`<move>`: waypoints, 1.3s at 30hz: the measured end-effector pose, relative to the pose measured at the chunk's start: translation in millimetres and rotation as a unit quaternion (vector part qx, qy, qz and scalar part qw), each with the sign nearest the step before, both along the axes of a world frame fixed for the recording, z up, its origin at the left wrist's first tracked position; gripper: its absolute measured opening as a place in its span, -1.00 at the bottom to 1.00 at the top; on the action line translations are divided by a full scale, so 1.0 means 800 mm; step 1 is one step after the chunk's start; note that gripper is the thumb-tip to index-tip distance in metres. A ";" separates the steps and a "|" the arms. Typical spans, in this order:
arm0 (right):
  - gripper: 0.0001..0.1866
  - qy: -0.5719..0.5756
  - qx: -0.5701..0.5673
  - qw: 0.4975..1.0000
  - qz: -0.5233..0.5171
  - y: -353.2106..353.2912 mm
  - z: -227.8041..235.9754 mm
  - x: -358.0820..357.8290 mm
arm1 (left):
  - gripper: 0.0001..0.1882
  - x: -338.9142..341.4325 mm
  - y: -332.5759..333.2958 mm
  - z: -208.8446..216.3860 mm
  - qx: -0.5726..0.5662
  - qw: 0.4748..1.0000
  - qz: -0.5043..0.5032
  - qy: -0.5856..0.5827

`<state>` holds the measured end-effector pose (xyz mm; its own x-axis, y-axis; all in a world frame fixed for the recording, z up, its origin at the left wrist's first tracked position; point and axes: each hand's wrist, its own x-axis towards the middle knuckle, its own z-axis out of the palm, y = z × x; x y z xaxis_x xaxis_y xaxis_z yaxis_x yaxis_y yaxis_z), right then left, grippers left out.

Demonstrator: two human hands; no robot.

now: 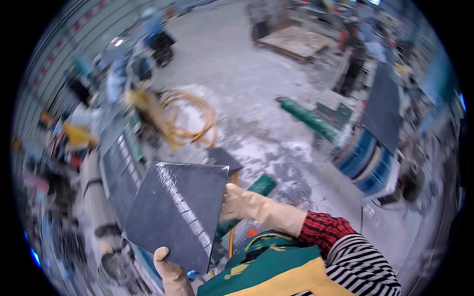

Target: The person repeatedly feeds dark rectangular panels through a belt sander, flips them to sand both sides, and stacks the finished pieces on a nearby table. The person wears gloves and an apron while working in a busy workshop.

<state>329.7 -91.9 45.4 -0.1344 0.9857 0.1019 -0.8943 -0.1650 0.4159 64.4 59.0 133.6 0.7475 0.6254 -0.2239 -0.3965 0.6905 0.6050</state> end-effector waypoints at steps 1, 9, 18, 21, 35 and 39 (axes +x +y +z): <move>-0.42 -0.279 -0.026 0.953 -0.117 -0.006 -0.009 0.006 | -0.28 0.030 -0.005 -0.003 -0.005 0.999 -0.051 -0.006; -0.62 -0.514 -0.398 0.708 -0.276 -0.287 0.064 0.043 | -0.33 0.280 -0.091 -0.044 -0.046 0.925 -0.370 0.068; -0.66 -0.321 -0.525 0.627 -0.478 -0.466 0.006 0.013 | -0.43 0.479 -0.334 -0.113 0.112 0.852 -0.470 0.200; -0.63 -0.208 -0.551 0.598 -0.544 -0.494 -0.008 0.020 | -0.53 0.532 -0.406 -0.109 0.323 0.748 -0.529 0.237; -0.63 0.097 -0.276 0.681 -0.671 -0.542 -0.142 0.084 | -0.60 0.662 -0.476 -0.200 0.414 0.690 -0.580 0.131; -0.64 0.065 -0.420 0.625 -0.655 -0.533 -0.128 0.106 | -0.60 0.688 -0.484 -0.198 0.418 0.685 -0.582 0.129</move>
